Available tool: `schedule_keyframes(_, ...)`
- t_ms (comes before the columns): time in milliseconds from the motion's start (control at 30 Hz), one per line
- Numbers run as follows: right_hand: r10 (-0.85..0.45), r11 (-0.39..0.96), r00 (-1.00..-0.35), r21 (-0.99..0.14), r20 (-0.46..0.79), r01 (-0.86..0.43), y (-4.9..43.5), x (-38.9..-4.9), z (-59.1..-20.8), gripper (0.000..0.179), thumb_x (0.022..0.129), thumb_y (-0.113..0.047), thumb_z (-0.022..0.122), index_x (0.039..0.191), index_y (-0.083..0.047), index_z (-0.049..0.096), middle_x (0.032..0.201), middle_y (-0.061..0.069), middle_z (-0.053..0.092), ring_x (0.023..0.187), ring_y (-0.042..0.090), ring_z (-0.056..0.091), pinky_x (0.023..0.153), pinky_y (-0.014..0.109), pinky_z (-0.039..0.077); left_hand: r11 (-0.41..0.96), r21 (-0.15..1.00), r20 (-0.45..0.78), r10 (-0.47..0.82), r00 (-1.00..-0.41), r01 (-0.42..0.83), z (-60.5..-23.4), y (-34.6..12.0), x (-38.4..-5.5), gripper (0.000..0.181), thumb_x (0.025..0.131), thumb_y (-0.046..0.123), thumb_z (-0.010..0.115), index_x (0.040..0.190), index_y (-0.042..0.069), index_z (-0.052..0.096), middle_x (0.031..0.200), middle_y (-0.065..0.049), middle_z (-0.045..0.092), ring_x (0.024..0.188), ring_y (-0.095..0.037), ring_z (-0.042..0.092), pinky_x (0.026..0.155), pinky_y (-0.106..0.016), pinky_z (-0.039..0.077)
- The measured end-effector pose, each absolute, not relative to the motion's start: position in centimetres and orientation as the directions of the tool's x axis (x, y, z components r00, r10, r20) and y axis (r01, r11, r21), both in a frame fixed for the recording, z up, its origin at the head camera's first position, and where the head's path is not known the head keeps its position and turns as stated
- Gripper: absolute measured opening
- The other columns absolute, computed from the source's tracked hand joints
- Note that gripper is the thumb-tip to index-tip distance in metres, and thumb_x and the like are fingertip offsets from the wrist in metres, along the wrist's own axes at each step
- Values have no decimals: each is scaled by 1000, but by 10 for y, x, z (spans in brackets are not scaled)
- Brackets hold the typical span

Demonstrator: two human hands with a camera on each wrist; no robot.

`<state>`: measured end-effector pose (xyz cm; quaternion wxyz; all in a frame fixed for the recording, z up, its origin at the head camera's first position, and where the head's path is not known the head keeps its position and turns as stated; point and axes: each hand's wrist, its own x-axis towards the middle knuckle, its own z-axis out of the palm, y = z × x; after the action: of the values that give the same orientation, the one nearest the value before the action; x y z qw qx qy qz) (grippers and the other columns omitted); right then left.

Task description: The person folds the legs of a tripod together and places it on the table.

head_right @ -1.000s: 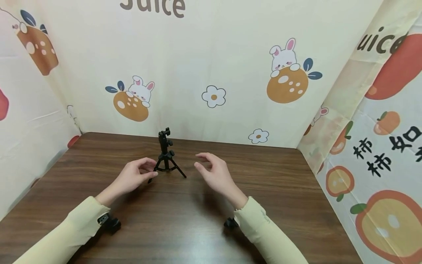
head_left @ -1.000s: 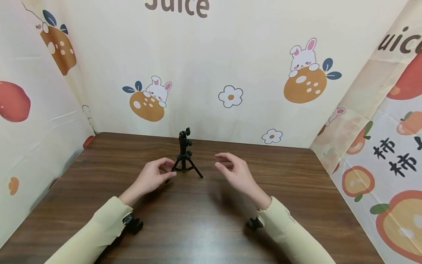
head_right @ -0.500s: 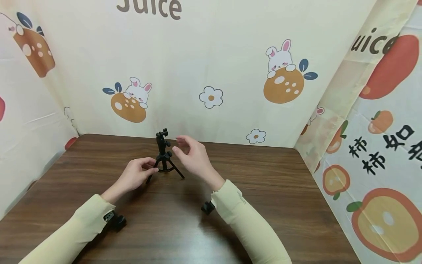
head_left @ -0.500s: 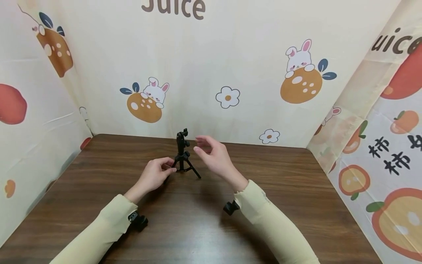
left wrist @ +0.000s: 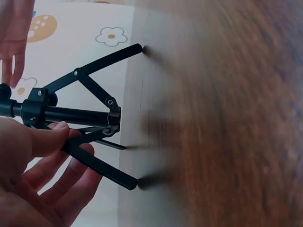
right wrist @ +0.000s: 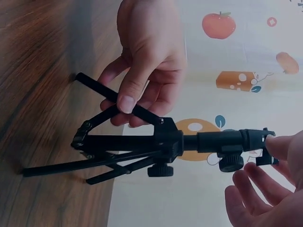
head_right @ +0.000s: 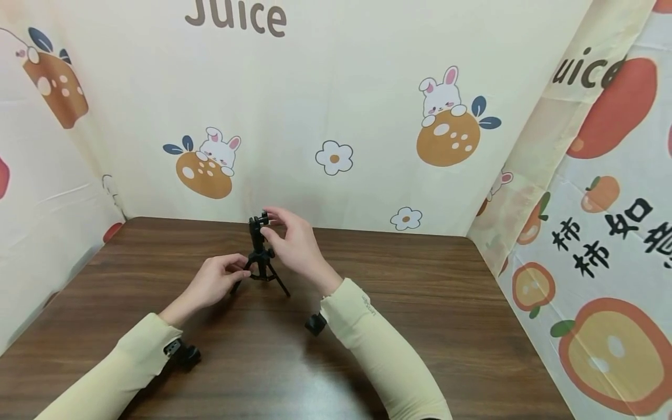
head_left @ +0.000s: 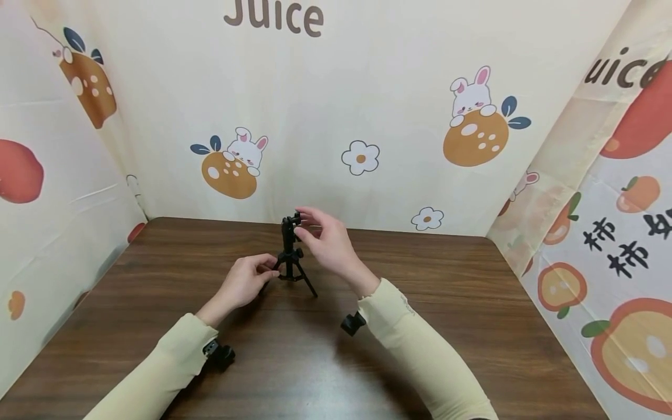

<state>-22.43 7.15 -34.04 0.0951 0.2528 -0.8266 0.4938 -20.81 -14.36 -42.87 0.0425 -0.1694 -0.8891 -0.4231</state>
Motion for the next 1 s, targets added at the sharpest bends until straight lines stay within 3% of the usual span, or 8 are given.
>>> schedule_keyframes(333,-299,430,-859,-745,415,-510,56,-226,-333,22,96,-25,69,118,-18,70,109,-3,70,96,10,66,79,28,54,588,727,280,218,-935,354,-431,-140,-208,9,94,14,71,98,7,74,91,-4,72,80,-18,66,72,-41,54)
schedule_keyframes(600,-346,491,-813,-648,468,-582,53,-229,-334,25,96,-20,68,119,-13,70,108,0,66,87,9,65,74,22,52,587,734,278,200,-940,342,-430,-138,-207,10,94,12,70,100,4,72,94,-7,71,83,-22,66,75,-44,53)
schedule_keyframes(867,-341,514,-830,-651,442,-558,54,-227,-332,23,97,-22,67,118,-13,70,109,-2,65,90,8,64,78,25,51,592,724,279,216,-936,353,-431,-136,-207,9,95,10,68,99,2,70,95,-8,67,86,-24,63,77,-45,51)
schedule_keyframes(1000,-334,520,-849,-671,409,-528,54,-226,-331,24,98,-24,64,119,-13,68,104,-2,68,82,7,63,73,26,52,597,710,288,237,-928,373,-432,-134,-208,5,96,8,66,97,3,68,93,-7,64,86,-24,60,77,-44,49)
